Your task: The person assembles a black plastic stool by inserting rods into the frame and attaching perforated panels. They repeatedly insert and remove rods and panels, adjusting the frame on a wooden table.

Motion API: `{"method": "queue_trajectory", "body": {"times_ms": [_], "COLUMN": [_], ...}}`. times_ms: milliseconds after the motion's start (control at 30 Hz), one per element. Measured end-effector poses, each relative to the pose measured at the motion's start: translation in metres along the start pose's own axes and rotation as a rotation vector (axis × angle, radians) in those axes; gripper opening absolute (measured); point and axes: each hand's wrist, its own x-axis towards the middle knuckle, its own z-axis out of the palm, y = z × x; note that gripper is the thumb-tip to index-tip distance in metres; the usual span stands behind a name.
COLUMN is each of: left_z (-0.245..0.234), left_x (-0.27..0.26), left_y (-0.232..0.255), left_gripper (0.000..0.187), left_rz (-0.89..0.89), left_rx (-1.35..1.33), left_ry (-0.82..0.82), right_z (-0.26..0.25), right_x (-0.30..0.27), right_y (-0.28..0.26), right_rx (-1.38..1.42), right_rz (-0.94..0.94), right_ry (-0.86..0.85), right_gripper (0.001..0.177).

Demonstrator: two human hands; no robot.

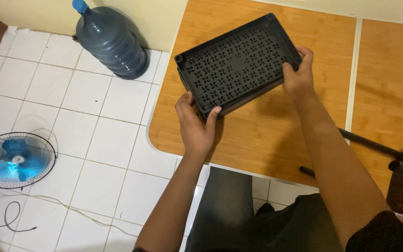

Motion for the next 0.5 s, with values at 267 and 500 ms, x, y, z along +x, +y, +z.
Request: {"method": "queue_trajectory", "body": {"times_ms": [267,500], "left_z": [-0.004,-0.004], "left_x": [0.012,0.013], "left_y": [0.0,-0.003], "left_gripper": [0.064,0.046], "left_rz": [0.019,-0.05], "left_rx": [0.002,-0.186], "left_ry": [-0.019,-0.032], "right_z": [0.004,0.008], "right_x": [-0.014,-0.032], "right_y": [-0.02,-0.038], "right_rx": [-0.054,-0.057], "right_rz": [0.019,0.134], "right_ry": [0.048,0.093], "right_gripper": [0.05,0.052]}}
